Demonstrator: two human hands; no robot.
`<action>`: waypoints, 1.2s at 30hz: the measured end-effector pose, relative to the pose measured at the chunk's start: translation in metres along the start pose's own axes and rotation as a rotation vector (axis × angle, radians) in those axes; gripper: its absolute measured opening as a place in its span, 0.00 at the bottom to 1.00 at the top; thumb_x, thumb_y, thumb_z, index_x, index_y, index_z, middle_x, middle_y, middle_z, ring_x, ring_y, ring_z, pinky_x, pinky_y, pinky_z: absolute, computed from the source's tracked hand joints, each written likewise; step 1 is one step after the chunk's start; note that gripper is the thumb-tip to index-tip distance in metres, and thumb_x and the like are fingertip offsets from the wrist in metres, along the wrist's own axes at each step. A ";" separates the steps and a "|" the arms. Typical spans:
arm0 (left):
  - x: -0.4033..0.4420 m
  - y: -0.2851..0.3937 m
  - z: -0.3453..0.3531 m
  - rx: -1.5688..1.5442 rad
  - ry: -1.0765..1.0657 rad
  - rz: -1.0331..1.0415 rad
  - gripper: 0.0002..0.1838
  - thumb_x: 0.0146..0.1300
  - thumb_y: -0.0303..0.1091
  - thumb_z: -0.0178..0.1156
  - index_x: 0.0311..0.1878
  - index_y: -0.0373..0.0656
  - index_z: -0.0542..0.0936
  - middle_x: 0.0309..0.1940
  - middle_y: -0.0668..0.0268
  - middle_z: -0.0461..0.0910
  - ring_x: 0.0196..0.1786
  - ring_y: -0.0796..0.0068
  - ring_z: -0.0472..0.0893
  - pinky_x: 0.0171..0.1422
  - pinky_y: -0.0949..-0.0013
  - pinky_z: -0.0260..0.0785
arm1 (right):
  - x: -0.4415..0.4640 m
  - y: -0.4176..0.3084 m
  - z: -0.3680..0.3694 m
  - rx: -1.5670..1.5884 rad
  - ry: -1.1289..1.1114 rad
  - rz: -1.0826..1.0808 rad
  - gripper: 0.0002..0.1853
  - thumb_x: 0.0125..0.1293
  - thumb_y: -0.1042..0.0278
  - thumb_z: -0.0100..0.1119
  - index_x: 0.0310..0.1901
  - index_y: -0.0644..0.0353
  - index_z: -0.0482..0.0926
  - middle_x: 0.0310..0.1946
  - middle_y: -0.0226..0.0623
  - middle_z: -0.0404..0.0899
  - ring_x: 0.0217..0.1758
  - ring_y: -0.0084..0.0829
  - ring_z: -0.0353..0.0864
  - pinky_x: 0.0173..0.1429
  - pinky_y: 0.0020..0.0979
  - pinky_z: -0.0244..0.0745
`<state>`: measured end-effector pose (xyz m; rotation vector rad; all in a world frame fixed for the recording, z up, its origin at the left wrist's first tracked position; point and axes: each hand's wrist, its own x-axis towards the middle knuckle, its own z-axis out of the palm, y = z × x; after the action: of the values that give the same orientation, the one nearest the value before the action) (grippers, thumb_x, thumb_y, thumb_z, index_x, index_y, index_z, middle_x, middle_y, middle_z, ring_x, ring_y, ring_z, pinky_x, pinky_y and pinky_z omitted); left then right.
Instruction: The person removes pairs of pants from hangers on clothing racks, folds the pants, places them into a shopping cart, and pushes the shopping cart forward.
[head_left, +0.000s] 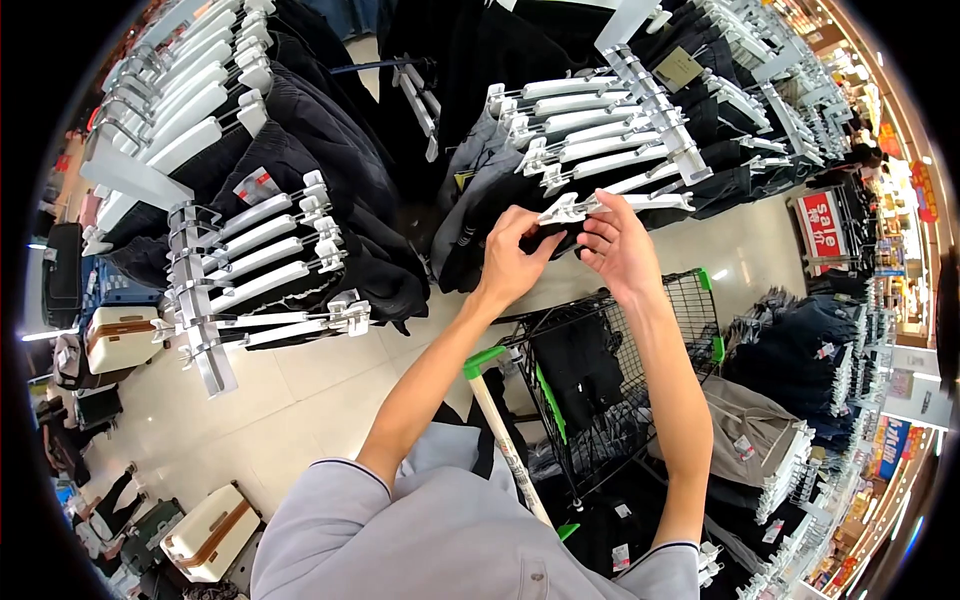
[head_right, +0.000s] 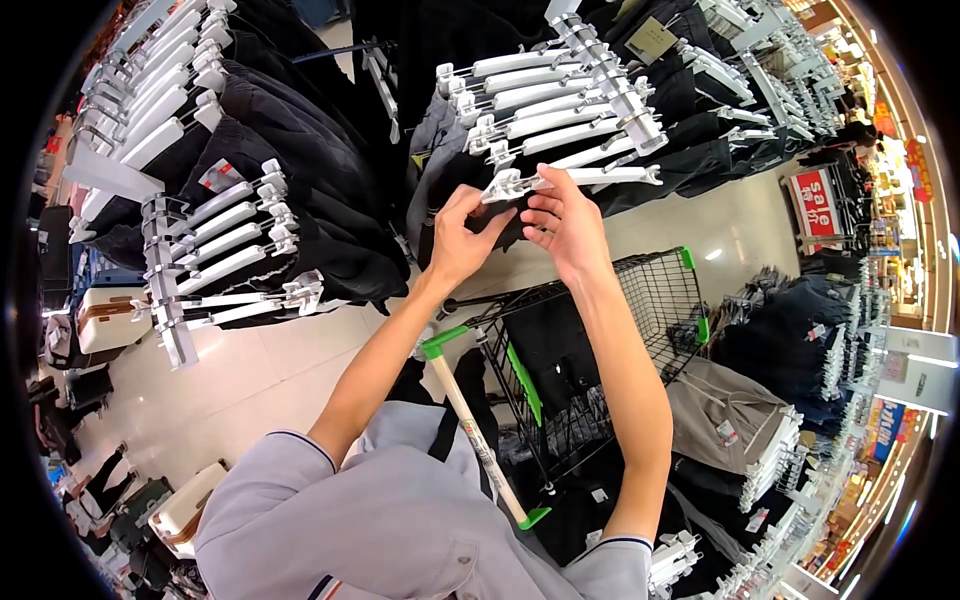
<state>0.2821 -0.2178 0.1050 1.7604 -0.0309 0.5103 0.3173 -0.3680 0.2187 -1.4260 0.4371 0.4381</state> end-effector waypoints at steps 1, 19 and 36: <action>0.001 -0.001 0.002 -0.008 -0.001 0.001 0.15 0.58 0.26 0.78 0.46 0.34 0.85 0.36 0.58 0.81 0.37 0.63 0.82 0.43 0.64 0.75 | -0.003 0.000 0.000 0.041 0.000 0.013 0.26 0.66 0.41 0.72 0.45 0.59 0.81 0.36 0.30 0.82 0.38 0.24 0.85 0.42 0.27 0.81; 0.010 -0.006 -0.006 -0.086 -0.021 -0.069 0.17 0.68 0.34 0.75 0.53 0.33 0.84 0.39 0.60 0.88 0.41 0.76 0.84 0.50 0.68 0.77 | 0.019 -0.065 0.001 -1.369 -0.336 -1.058 0.23 0.66 0.61 0.75 0.59 0.61 0.83 0.56 0.45 0.87 0.63 0.49 0.83 0.69 0.43 0.77; 0.019 -0.001 -0.015 0.101 -0.024 0.112 0.12 0.68 0.28 0.70 0.51 0.32 0.87 0.40 0.49 0.87 0.43 0.44 0.87 0.48 0.59 0.78 | 0.028 -0.079 0.016 -1.738 -0.565 -1.127 0.20 0.67 0.53 0.72 0.50 0.59 0.80 0.46 0.39 0.83 0.52 0.50 0.87 0.54 0.49 0.81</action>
<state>0.2950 -0.1991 0.1127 1.8708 -0.1233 0.5809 0.3834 -0.3584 0.2713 -2.6668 -1.5772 0.1694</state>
